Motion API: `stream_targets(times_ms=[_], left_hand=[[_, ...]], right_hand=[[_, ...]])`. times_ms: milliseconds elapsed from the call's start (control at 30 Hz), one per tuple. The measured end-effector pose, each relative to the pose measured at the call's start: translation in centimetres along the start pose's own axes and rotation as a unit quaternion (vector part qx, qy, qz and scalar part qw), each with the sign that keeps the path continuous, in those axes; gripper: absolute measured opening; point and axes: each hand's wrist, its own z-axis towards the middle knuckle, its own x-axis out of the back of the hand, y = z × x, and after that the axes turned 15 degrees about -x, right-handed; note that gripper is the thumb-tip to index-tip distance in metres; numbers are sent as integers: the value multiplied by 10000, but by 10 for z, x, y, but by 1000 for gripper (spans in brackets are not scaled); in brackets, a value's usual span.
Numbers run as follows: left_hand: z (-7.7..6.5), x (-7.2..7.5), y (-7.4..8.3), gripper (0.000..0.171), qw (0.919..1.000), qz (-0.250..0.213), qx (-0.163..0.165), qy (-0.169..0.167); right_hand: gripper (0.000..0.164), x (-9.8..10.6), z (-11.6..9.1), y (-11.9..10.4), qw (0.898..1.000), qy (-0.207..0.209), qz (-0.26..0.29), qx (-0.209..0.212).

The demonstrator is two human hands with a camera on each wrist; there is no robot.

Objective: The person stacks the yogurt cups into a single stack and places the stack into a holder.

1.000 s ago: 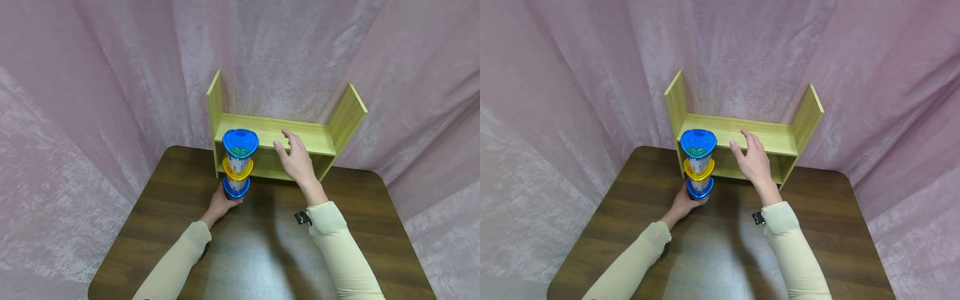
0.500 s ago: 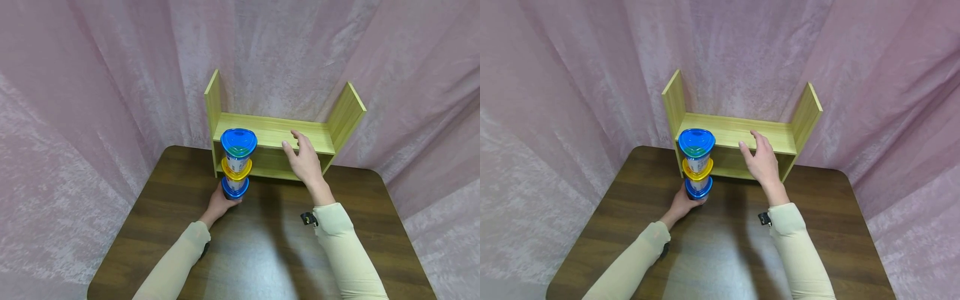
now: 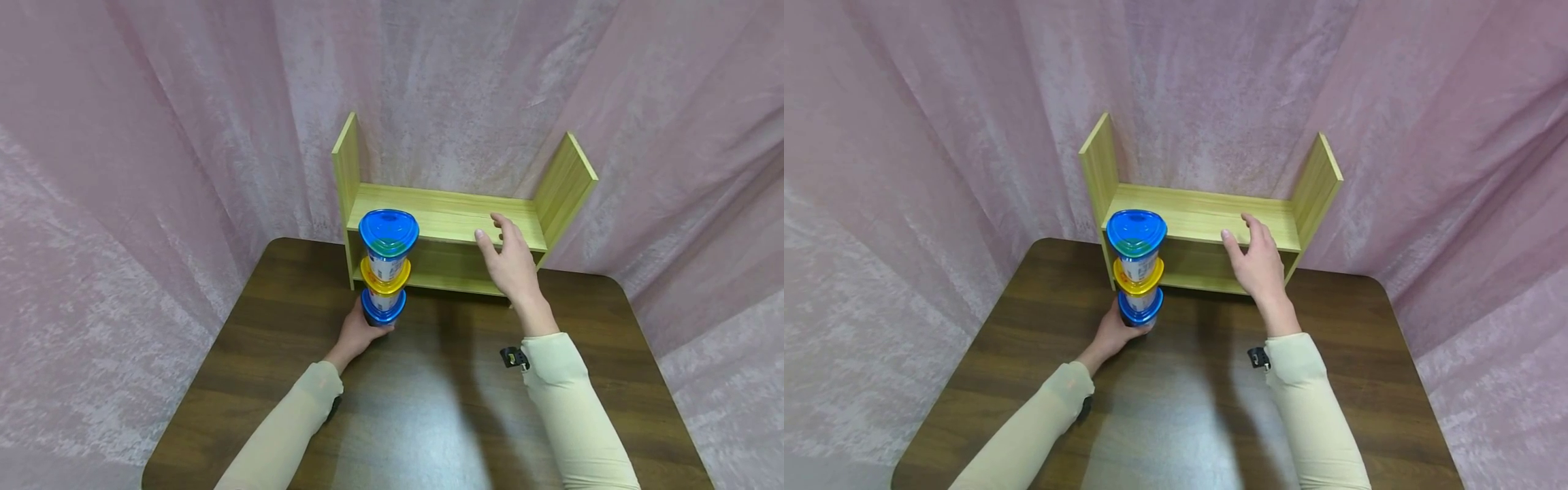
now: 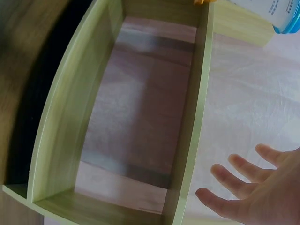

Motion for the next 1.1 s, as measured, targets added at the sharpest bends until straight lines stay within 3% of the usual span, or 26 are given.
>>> stream_targets(times_ms=[1100], left_hand=[[1, -1, -1, 97, 9998, 176, -57, -17]], right_hand=[[71, 34, 0, 40, 9978, 415, 87, -502]])
